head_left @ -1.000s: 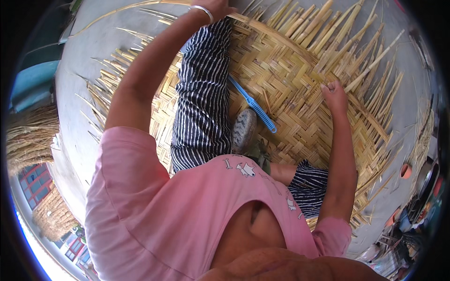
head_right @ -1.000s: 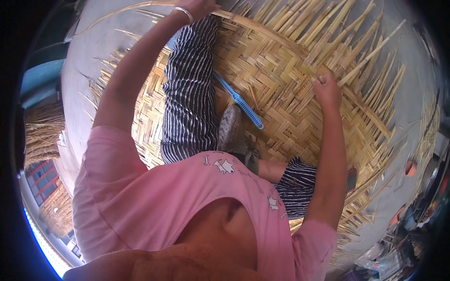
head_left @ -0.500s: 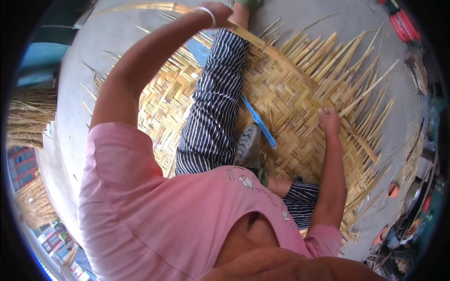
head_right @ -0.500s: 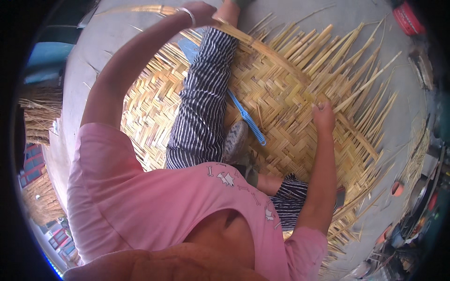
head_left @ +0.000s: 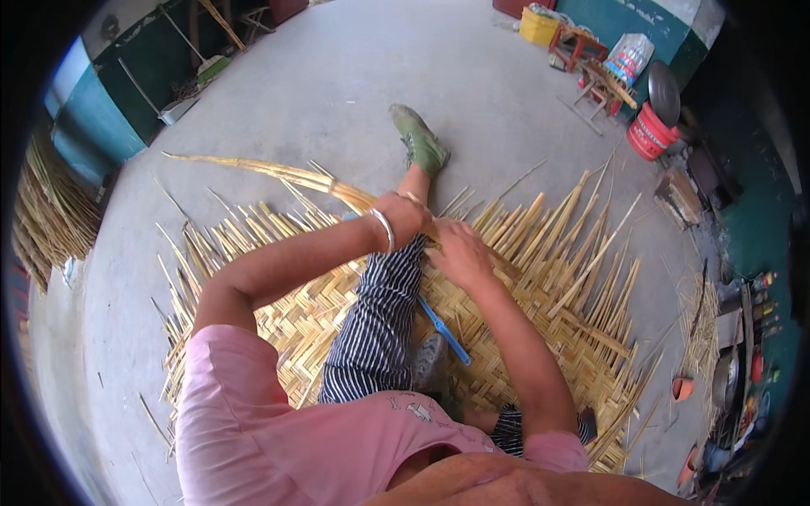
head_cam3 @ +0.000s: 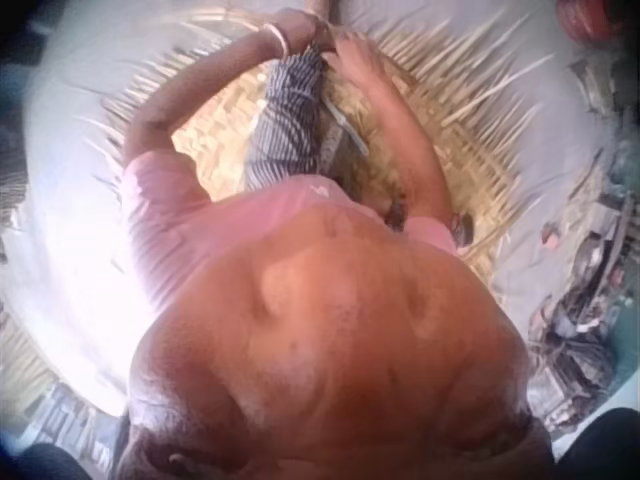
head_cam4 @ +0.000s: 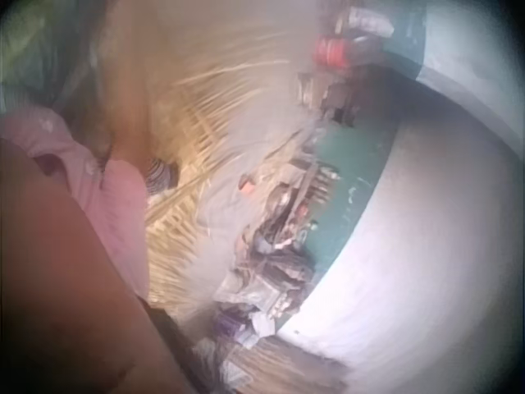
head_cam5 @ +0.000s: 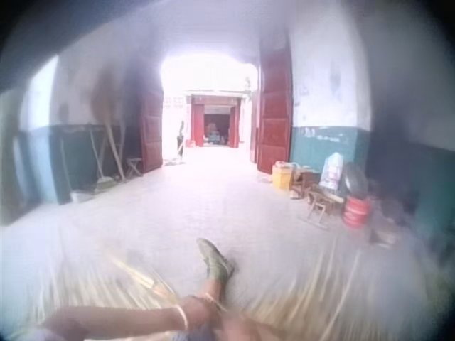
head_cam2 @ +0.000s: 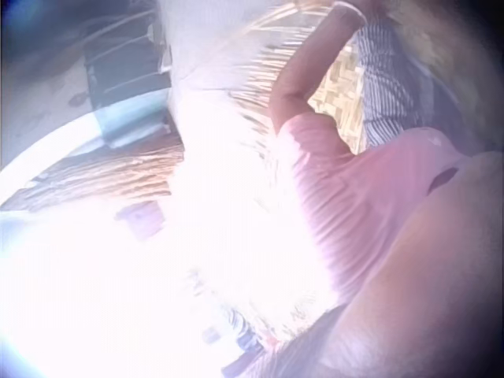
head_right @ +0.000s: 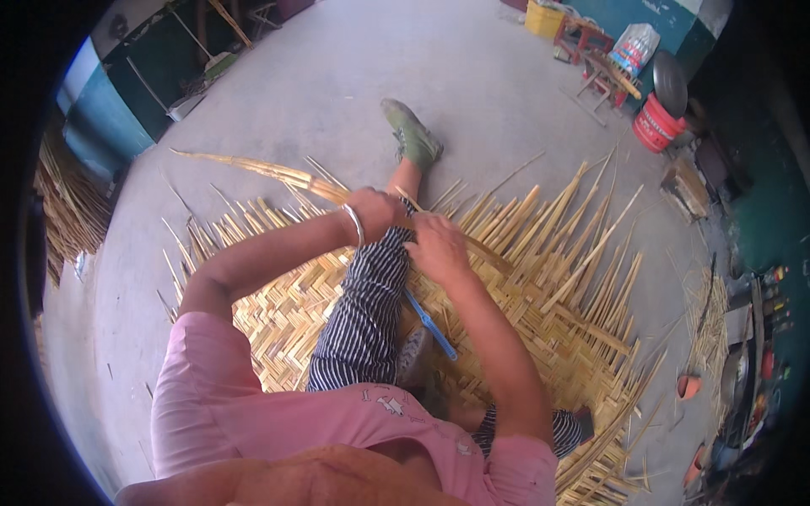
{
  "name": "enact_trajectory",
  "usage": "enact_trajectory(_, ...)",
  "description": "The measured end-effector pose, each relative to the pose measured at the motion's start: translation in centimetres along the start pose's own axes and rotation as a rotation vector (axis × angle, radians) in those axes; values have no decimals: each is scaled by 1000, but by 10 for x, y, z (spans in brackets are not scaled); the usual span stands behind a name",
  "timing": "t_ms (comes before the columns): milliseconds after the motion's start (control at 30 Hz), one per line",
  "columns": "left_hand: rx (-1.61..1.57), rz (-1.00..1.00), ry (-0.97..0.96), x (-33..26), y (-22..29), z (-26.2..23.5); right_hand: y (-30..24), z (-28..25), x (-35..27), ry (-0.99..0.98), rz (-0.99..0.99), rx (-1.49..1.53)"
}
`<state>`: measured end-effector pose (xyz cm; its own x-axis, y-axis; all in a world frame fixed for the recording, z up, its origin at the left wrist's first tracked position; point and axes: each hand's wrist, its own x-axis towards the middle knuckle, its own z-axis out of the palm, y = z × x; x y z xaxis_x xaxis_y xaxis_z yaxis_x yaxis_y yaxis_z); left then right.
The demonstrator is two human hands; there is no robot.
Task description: The person sits on the floor and weaves a mat using thin bamboo strips. They interlace the strips by hand, adjusting and tightening the weave as they work.
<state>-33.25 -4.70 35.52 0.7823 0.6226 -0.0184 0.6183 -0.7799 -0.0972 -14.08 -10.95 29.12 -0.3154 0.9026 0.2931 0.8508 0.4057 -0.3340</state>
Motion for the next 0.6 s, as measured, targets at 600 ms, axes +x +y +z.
enact_trajectory(600,-65,-147,162,-39,9,19,-37,13,39,-261,283,-14)
